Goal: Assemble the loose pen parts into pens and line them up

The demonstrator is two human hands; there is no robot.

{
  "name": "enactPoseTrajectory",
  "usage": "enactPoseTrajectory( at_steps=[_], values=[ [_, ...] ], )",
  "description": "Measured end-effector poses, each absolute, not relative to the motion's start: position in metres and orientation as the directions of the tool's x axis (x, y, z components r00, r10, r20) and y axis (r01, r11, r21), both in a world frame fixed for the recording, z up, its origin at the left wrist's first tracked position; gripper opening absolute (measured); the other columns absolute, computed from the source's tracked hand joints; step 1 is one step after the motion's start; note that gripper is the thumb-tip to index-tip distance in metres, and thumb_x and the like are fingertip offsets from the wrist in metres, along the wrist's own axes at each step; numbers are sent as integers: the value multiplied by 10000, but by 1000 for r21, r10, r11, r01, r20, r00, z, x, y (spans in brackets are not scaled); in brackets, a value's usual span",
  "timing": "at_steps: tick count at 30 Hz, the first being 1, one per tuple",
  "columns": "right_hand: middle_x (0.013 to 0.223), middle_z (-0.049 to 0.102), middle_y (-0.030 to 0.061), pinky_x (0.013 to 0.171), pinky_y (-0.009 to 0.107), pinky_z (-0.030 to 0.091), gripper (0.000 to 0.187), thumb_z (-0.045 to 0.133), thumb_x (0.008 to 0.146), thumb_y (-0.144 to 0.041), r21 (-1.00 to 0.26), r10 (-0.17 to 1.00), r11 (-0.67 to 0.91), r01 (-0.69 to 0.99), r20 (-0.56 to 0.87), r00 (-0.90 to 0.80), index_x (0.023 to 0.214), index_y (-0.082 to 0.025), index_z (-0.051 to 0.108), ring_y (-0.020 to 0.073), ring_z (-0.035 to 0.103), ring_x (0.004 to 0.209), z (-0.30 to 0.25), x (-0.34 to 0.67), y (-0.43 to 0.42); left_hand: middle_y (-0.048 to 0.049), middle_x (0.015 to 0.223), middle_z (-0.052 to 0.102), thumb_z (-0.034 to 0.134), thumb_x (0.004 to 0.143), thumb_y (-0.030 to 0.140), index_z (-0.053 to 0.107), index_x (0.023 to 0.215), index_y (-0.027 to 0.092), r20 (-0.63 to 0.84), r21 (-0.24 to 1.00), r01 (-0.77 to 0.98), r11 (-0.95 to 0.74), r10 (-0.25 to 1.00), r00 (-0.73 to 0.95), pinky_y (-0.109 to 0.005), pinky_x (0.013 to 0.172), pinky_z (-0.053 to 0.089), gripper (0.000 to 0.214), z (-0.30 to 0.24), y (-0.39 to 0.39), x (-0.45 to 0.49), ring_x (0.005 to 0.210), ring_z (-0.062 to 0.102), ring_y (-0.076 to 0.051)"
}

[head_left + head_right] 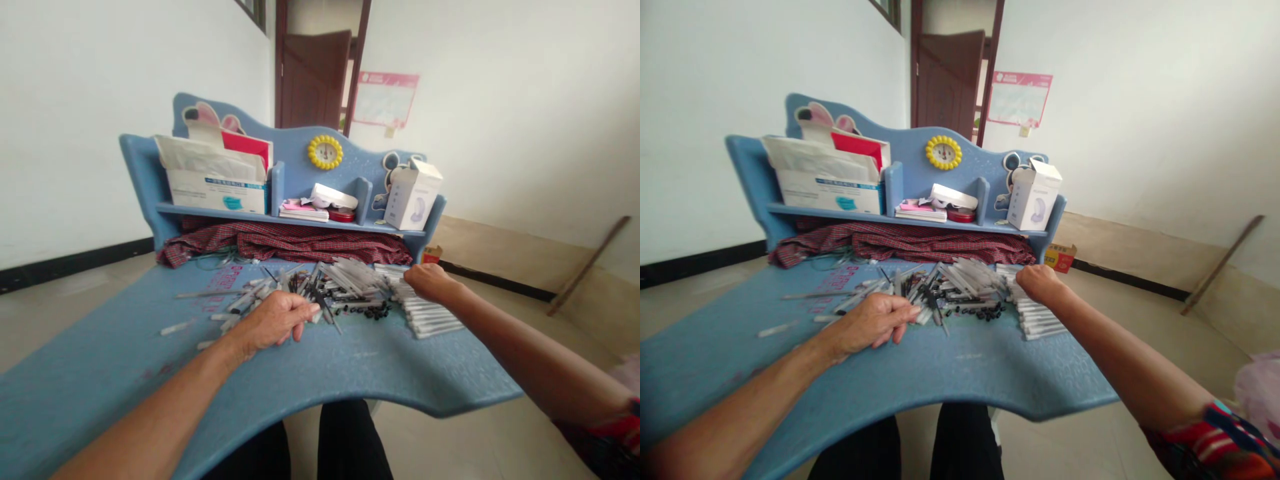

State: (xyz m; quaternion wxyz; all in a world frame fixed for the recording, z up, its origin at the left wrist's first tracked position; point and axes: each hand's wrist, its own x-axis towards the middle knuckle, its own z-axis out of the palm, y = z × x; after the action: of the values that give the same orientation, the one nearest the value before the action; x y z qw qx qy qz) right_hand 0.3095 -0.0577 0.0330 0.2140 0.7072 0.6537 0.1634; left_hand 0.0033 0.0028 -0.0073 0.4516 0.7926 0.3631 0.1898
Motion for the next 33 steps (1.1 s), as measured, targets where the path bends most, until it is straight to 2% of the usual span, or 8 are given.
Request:
enactPoseTrajectory(
  at_steps=[7, 12, 17, 22, 29, 33],
  values=[
    [972, 672, 211, 748, 376, 506, 349, 376, 815, -1, 507, 992, -69, 859, -54, 112, 1014, -80, 653, 298, 639, 967, 27, 318, -53, 8, 456, 542, 502, 768, 503, 549, 564, 151, -33, 834, 425, -351, 738, 674, -174, 364, 274, 410, -8, 4, 4, 334, 376, -61],
    [930, 681, 196, 717, 372, 506, 318, 412, 799, -25, 482, 990, -103, 870, -36, 137, 1000, -98, 648, 307, 644, 945, 30, 314, -57, 20, 440, 531, 524, 758, 499, 550, 571, 153, -36, 848, 415, -329, 745, 666, -173, 365, 274, 394, -7, 3, 5, 328, 371, -60],
    [909, 680, 188, 719, 365, 490, 244, 456, 848, -206, 415, 996, -77, 906, -3, 87, 986, -126, 640, 300, 654, 901, 32, 290, -63, 15, 463, 556, 537, 752, 497, 564, 624, 151, -45, 854, 420, -307, 761, 648, -171, 356, 263, 370, -8, 4, 5, 329, 381, -63],
    [951, 680, 148, 757, 320, 468, 297, 433, 869, -355, 319, 1000, -17, 948, 6, 16, 958, -171, 648, 256, 647, 911, 23, 258, -58, 13, 465, 554, 531, 757, 508, 555, 616, 148, -28, 847, 427, -317, 776, 630, -168, 351, 251, 388, -11, 7, 3, 327, 375, -61],
    [1001, 668, 191, 764, 344, 473, 331, 461, 838, -333, 239, 995, -102, 966, 33, 97, 1016, -135, 658, 283, 634, 944, 3, 234, -29, 16, 451, 537, 527, 754, 525, 543, 562, 152, 14, 850, 406, -335, 785, 619, -179, 361, 257, 420, -12, 8, 1, 335, 382, -66],
    [992, 677, 178, 751, 356, 482, 332, 451, 826, -311, 194, 988, -157, 968, 43, 151, 1014, -145, 668, 283, 639, 932, -5, 233, -18, 19, 431, 521, 523, 761, 502, 528, 529, 156, 20, 854, 398, -336, 784, 620, -181, 375, 265, 416, -10, 6, 0, 341, 382, -67]
  ],
)
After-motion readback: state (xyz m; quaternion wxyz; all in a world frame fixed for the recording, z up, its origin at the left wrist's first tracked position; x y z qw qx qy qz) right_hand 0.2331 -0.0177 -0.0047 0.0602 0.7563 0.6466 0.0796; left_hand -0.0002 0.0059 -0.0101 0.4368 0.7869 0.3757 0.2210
